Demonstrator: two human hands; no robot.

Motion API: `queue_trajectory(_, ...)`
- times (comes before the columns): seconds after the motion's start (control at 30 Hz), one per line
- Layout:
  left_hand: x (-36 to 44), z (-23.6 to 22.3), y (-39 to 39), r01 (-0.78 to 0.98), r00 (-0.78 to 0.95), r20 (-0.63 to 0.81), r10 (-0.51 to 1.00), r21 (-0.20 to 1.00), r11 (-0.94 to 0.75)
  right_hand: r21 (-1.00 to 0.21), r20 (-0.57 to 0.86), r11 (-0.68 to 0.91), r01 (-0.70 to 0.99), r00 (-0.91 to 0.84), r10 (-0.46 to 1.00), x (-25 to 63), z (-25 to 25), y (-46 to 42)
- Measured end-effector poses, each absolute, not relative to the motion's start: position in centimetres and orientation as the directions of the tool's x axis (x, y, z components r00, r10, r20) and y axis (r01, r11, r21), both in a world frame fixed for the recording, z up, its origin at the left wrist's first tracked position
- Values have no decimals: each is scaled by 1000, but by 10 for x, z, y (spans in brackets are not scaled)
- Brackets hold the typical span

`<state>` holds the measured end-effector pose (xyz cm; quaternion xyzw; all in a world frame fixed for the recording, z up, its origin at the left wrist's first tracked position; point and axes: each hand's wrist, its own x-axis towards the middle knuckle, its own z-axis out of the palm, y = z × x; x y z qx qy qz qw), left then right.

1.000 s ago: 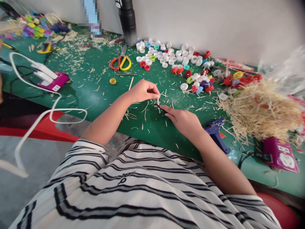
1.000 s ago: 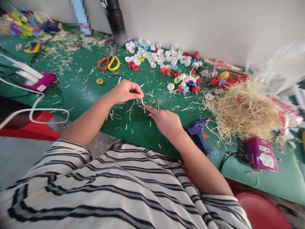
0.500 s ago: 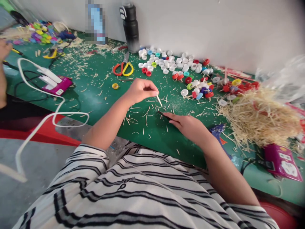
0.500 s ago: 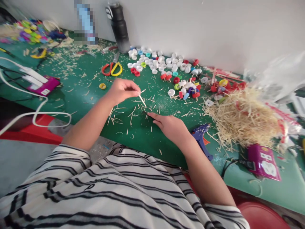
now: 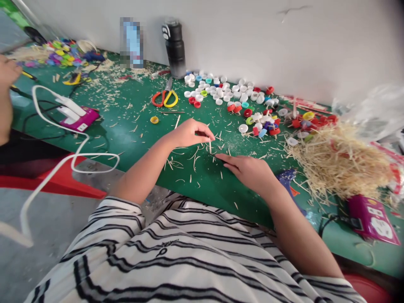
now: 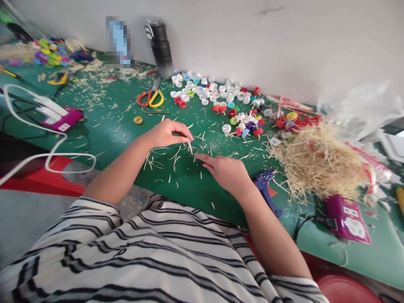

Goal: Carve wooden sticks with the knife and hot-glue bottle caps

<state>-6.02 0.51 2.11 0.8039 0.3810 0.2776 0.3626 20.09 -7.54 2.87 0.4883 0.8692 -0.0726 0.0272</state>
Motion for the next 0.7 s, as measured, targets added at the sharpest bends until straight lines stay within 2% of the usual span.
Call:
queue_trajectory(0.1, -59, 22, 3, 408, 577, 156, 801, 795, -449, -48, -36, 490, 870, -492, 870, 199, 28, -76)
queue_trajectory(0.3, -58, 19, 3, 389, 585, 182, 791, 793, -470, -34, 55, 463, 886, -461, 886, 199, 25, -77)
queue_trajectory(0.57, -59, 18, 5, 410, 582, 180, 793, 777, -478, -78, 40, 461, 884, -459, 887, 196, 25, -77)
queue_trajectory(0.7, -61, 15, 8, 429, 552, 143, 821, 796, -427, -147, 53, 460, 876, -457, 888, 193, 20, -75)
